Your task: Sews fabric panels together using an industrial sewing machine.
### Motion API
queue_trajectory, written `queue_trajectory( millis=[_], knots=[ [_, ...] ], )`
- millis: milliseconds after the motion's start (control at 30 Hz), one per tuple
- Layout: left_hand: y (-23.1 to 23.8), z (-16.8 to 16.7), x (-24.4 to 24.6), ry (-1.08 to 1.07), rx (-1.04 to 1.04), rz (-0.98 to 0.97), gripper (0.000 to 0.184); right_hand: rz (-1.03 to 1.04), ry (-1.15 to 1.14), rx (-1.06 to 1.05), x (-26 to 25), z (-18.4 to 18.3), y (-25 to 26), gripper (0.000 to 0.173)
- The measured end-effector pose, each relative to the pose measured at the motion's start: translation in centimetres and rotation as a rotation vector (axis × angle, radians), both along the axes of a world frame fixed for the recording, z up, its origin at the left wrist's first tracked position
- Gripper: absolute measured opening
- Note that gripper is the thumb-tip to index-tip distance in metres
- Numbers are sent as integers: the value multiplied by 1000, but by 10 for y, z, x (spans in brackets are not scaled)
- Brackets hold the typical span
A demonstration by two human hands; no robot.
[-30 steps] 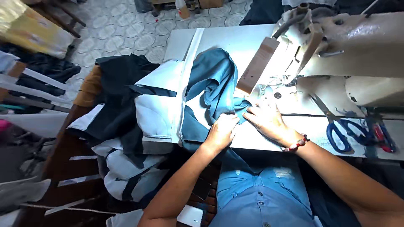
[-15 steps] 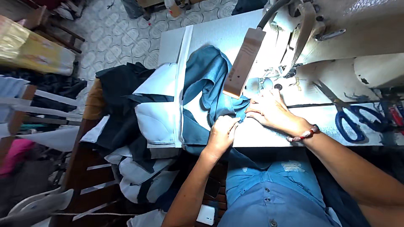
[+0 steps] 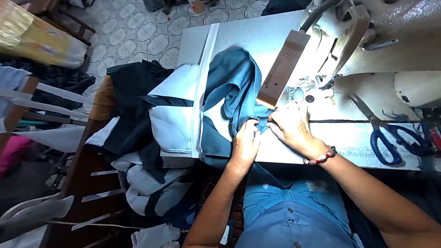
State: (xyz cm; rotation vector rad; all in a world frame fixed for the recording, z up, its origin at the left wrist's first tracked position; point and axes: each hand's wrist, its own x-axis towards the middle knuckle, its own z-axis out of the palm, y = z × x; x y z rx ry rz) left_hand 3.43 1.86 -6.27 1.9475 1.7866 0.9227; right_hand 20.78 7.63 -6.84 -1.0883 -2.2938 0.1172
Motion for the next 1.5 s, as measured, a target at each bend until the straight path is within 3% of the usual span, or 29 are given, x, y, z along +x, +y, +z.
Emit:
queue_trajectory(
  millis=[100,267,400,500,567,667,833,967,1233,1500],
  knots=[
    [2,0,0,1,3,-9,26,99,15,153,0,-7,2,11],
    [3,1,0,-3,-13,-39,23,232,-23,200,7,-12,5,21],
    [3,-1,-2,267,173,-136,11,237,-20,254,3,-14,11,16],
    [7,1,-7,492,337,-257,18,248,-13,152,5,-12,17,20],
    [12,2,-9,531,374,-336,17,265,-1,73,11,-10,20,24],
    [14,-3,-3,449,350,-362,12,288,-24,79,19,-9,23,24],
    [-4,-12,12,383,273,-205,10,165,-144,141,28,-9,23,38],
    [-11,-13,13,328,275,-107,11,178,-151,172,27,-5,20,30],
    [-11,-15,11,219,259,-100,14,244,-38,374,34,-19,10,23],
    [-15,-18,7,268,297,-90,10,235,-46,294,27,-18,12,17]
  ],
)
